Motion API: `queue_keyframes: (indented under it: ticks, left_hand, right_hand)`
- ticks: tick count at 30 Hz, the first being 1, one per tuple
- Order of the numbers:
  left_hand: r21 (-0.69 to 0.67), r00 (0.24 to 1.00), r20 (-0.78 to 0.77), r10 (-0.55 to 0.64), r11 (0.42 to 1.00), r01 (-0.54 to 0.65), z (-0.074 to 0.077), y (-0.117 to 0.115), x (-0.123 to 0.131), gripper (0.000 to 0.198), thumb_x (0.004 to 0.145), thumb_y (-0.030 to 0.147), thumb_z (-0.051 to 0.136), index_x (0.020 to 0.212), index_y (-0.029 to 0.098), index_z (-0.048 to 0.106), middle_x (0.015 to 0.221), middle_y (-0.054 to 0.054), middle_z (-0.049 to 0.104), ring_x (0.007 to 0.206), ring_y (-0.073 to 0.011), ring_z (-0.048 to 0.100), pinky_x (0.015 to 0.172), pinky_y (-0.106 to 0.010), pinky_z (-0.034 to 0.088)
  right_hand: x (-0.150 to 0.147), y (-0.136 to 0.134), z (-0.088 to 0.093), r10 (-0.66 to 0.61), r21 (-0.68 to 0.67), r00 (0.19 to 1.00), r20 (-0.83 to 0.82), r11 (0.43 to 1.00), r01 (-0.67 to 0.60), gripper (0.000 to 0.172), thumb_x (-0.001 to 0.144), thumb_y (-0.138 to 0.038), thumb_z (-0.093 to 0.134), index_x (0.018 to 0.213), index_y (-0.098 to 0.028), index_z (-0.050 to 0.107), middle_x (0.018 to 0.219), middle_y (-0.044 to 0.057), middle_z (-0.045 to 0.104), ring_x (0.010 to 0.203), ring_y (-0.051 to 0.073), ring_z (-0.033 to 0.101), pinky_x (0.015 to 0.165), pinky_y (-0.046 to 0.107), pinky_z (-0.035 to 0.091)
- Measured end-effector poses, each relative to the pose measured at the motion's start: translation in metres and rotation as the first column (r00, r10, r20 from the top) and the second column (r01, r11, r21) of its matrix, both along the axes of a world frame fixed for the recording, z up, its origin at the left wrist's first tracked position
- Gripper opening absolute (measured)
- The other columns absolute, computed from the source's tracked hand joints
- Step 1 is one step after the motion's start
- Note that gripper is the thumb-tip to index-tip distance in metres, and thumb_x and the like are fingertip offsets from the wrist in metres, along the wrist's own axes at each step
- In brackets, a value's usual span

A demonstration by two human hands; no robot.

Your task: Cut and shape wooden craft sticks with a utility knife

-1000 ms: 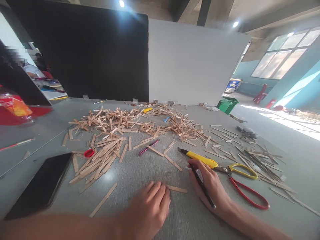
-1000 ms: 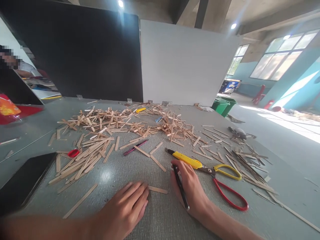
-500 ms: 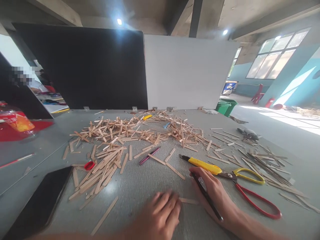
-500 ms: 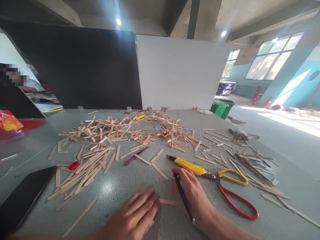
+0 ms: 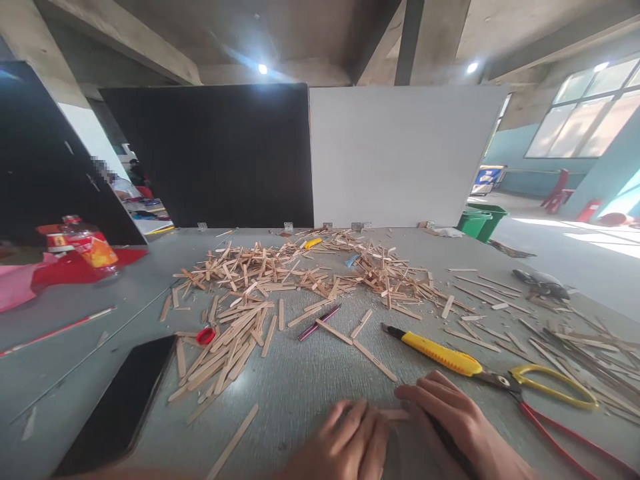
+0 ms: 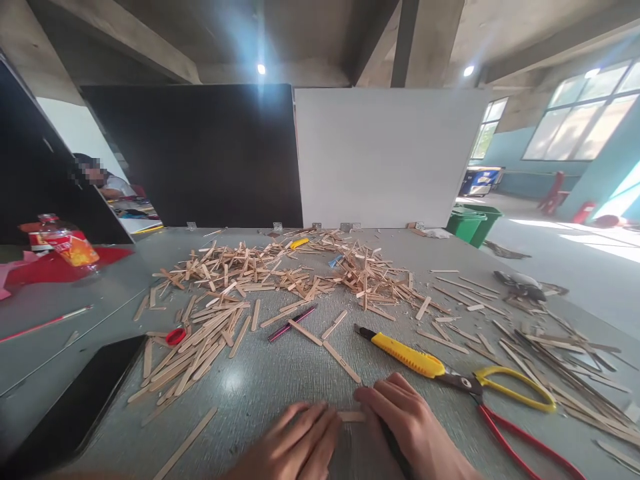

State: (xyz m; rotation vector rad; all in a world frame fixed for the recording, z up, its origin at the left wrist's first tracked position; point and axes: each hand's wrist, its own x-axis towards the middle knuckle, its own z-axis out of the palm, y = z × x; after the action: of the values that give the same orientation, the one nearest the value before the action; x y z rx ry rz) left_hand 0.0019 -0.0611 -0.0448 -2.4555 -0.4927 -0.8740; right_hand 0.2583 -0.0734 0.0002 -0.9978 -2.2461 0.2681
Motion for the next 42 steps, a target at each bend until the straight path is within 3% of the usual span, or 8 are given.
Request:
queue_keyframes:
  ticks: [4, 9, 14, 20, 26, 30, 42]
  left_hand:
    - [-0.03, 0.999, -0.037, 0.004, 1.0, -0.005, 0.004, 0.0, -0.002, 0.034, 0.104, 0.014, 0.046, 0.125, 0.004, 0.071, 0.117, -0.013, 0.082, 0.108, -0.0248, 0.075, 0.092, -0.037, 0.059]
    - [-0.086, 0.997, -0.066, 0.031, 0.996, -0.037, 0.008, -0.001, -0.004, 0.042, 0.105, 0.024, 0.046, 0.136, 0.002, 0.065, 0.122, -0.016, 0.08, 0.11, -0.029, 0.075, 0.09, -0.041, 0.06]
    - [-0.111, 0.997, -0.067, 0.034, 0.993, -0.042, 0.015, -0.003, -0.003, 0.043, 0.106, 0.024, 0.045, 0.14, 0.003, 0.061, 0.125, -0.015, 0.079, 0.111, -0.0301, 0.075, 0.092, -0.042, 0.059]
    - [-0.188, 0.996, -0.071, 0.047, 0.98, -0.06, 0.021, -0.006, -0.002, 0.042, 0.108, 0.024, 0.044, 0.141, 0.004, 0.061, 0.131, -0.014, 0.077, 0.117, -0.0304, 0.074, 0.096, -0.044, 0.059]
    - [-0.191, 0.984, -0.174, 0.049, 0.978, -0.082, 0.034, -0.008, -0.005, 0.043, 0.112, 0.024, 0.035, 0.136, 0.007, 0.066, 0.133, -0.012, 0.077, 0.119, -0.0279, 0.074, 0.095, -0.041, 0.06]
    - [-0.158, 0.983, -0.177, 0.037, 0.985, -0.065, 0.041, -0.006, -0.006, 0.041, 0.112, 0.024, 0.036, 0.13, 0.011, 0.071, 0.131, -0.011, 0.078, 0.118, -0.0253, 0.074, 0.094, -0.037, 0.059]
    - [-0.093, 0.986, -0.163, 0.033, 0.994, -0.049, 0.042, -0.003, -0.005, 0.042, 0.112, 0.025, 0.036, 0.123, 0.013, 0.075, 0.127, -0.009, 0.08, 0.113, -0.0245, 0.077, 0.089, -0.035, 0.06]
  right_hand:
    - [-0.007, -0.002, 0.007, -0.068, -0.032, 0.997, 0.042, 0.997, 0.069, 0.018, 0.108, -0.023, 0.05, 0.1, -0.025, 0.066, 0.081, 0.002, 0.068, 0.07, 0.02, 0.066, 0.064, 0.032, 0.054]
    - [-0.016, -0.003, 0.014, -0.067, -0.012, 0.997, 0.037, 0.998, 0.067, 0.021, 0.108, -0.022, 0.047, 0.096, -0.024, 0.063, 0.08, 0.002, 0.068, 0.067, 0.019, 0.066, 0.064, 0.032, 0.056]
    - [-0.014, -0.003, 0.01, -0.084, -0.08, 0.993, 0.078, 0.993, 0.09, 0.026, 0.11, -0.027, 0.049, 0.086, -0.025, 0.061, 0.079, 0.002, 0.067, 0.067, 0.019, 0.063, 0.062, 0.033, 0.054]
    - [-0.012, -0.003, 0.004, -0.104, -0.127, 0.991, 0.082, 0.985, 0.114, 0.025, 0.11, -0.027, 0.05, 0.089, -0.023, 0.062, 0.08, 0.001, 0.065, 0.07, 0.02, 0.061, 0.067, 0.034, 0.051]
    - [-0.012, -0.001, 0.004, -0.137, -0.18, 0.987, 0.081, 0.972, 0.149, 0.023, 0.108, -0.022, 0.05, 0.089, -0.021, 0.061, 0.082, 0.003, 0.067, 0.074, 0.021, 0.059, 0.074, 0.036, 0.048]
    - [-0.009, 0.0, 0.002, -0.14, -0.143, 0.989, 0.055, 0.979, 0.147, 0.018, 0.106, -0.019, 0.052, 0.09, -0.02, 0.061, 0.083, 0.002, 0.066, 0.074, 0.019, 0.056, 0.077, 0.035, 0.045]
    - [-0.005, 0.004, -0.006, -0.139, -0.091, 0.99, 0.021, 0.986, 0.14, 0.013, 0.097, -0.01, 0.057, 0.088, -0.02, 0.059, 0.08, 0.0, 0.062, 0.072, 0.017, 0.05, 0.077, 0.032, 0.04]
